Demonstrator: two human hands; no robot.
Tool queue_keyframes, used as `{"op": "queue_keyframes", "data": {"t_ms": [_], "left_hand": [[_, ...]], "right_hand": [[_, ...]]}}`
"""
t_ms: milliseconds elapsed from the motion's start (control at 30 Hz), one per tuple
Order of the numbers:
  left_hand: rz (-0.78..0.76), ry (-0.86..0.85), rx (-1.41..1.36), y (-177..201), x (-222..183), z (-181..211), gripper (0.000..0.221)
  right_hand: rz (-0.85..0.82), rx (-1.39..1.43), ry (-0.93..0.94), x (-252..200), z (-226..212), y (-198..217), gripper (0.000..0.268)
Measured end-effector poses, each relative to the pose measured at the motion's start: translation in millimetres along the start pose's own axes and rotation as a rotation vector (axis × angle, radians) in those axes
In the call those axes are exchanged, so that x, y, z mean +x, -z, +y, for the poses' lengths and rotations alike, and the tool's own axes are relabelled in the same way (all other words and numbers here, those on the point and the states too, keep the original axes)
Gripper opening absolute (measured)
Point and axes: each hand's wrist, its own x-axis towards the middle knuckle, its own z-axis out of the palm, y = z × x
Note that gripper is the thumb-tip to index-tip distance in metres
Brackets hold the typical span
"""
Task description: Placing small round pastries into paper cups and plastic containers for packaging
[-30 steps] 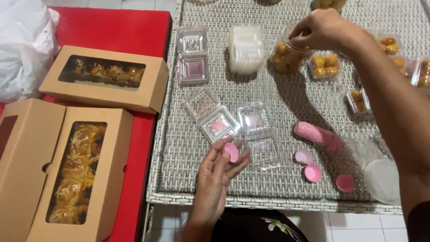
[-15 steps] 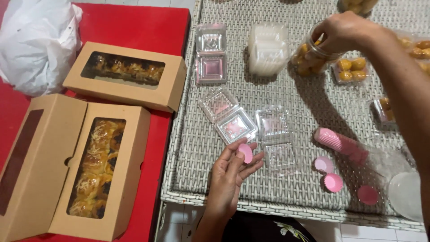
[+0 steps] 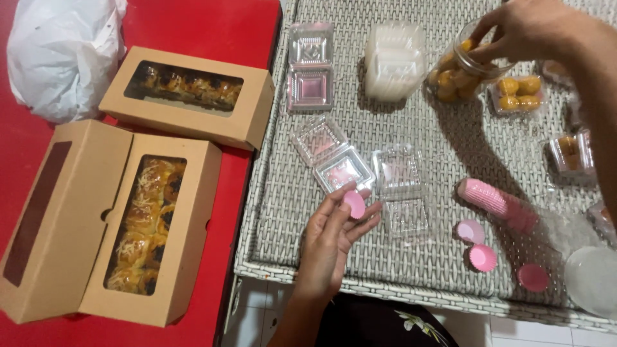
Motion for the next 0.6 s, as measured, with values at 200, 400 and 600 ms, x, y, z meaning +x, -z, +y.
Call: {"op": "queue_keyframes", "data": {"t_ms": [200,400,600], "left_hand": [[-0.004,-0.019,-0.08,-4.5,-3.6,3.8,0.052],[-0.135,-0.08,-0.083,-13.8,-9.4,-1.7,0.048],[-0.148,-0.078,-0.056,-30.1,-19.6,-3.4,0.051]], "right_hand": [[0.326,0.142,0.326,-38.2,38.0,-13.2,0.037],[0.016,0.821,0.12,-170.7,-47.7,7.2,0.034],[-0.342,1.218,0.632,-166.6,-33.8,-53.7,0.039]]}}
